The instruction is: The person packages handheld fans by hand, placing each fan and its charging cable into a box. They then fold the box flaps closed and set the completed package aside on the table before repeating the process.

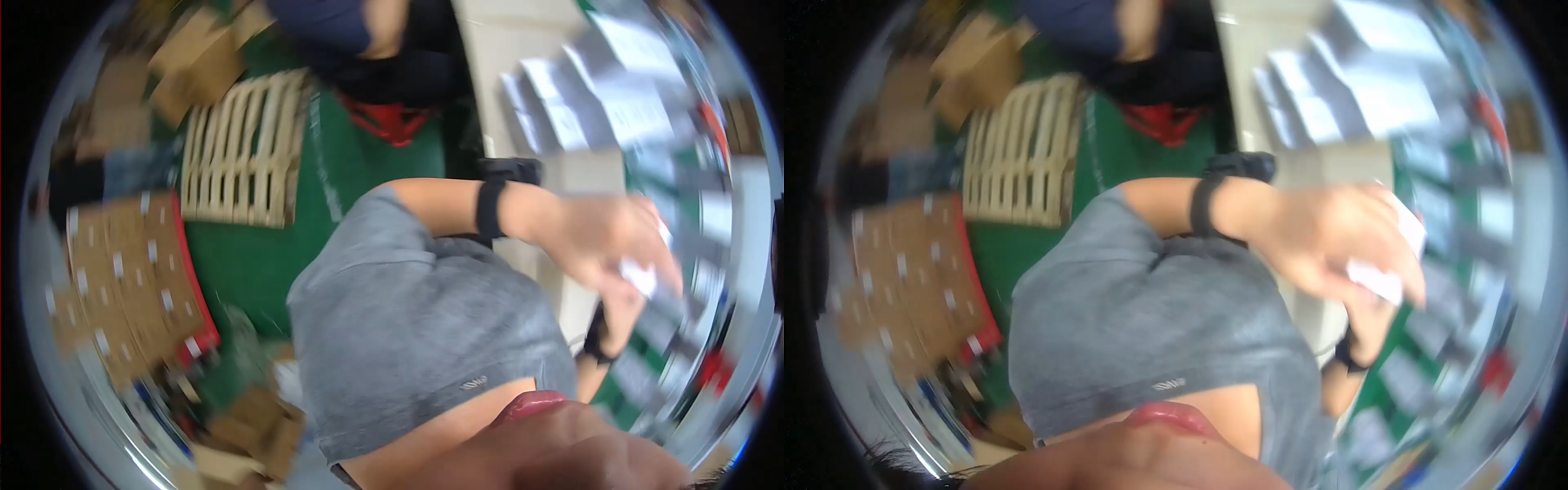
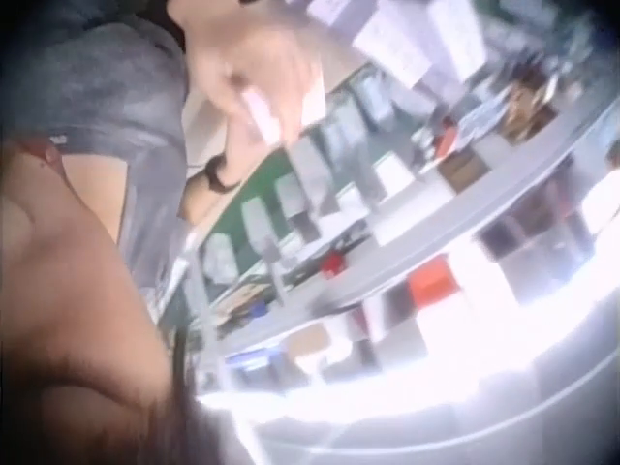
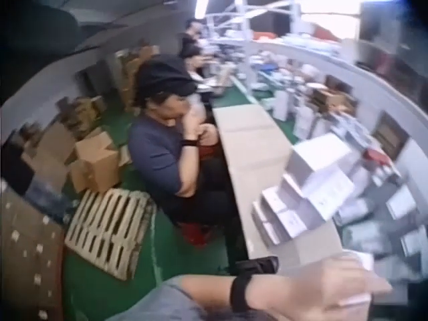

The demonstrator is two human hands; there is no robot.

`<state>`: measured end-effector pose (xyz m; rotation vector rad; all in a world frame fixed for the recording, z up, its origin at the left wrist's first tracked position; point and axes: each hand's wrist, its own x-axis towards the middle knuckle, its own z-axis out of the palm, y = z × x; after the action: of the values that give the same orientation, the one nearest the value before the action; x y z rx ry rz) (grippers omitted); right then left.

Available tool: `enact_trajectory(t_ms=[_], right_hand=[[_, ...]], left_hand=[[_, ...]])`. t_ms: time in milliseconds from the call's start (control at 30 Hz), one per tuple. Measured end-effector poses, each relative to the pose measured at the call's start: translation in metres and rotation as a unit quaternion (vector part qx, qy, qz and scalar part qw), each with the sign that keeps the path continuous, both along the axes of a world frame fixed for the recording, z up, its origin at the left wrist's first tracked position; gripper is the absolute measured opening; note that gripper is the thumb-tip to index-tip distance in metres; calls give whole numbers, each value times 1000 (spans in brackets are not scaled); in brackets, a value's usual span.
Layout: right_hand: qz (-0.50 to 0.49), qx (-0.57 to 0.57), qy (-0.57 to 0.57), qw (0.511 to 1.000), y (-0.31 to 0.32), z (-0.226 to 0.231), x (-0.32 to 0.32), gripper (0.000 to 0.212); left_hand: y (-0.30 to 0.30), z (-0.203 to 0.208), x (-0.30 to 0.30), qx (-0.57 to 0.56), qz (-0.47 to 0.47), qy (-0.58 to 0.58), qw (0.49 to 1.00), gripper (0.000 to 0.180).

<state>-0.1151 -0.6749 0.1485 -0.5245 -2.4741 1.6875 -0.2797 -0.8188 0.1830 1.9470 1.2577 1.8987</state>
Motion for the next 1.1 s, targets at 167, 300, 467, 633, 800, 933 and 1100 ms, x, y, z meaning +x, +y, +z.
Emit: enact_trajectory(t_ms=[167,300,467,633,800,933,1100], right_hand=[[-21,-171,142,975,118,-64,-125,82],[-161,-106,207,959,296,-111,-116,79],[-212,115,200,950,462,-152,-61,79],[-109,371,117,915,509,-135,-20,67],[-31,380,46,923,511,-138,-10,52],[-64,353,-62,931,491,-153,-19,41],[-141,305,-58,940,503,-166,1,34]], left_hand=[[156,-72,-100,10,182,-8,983,67],[339,-141,-103,-128,122,-98,979,96],[531,-200,-83,-322,-97,-144,931,100],[591,-207,-72,-408,-211,-17,888,91],[604,-214,-59,-410,-251,95,872,79],[607,-216,-50,-482,-243,150,828,75],[597,-235,-65,-497,-261,114,820,74]])
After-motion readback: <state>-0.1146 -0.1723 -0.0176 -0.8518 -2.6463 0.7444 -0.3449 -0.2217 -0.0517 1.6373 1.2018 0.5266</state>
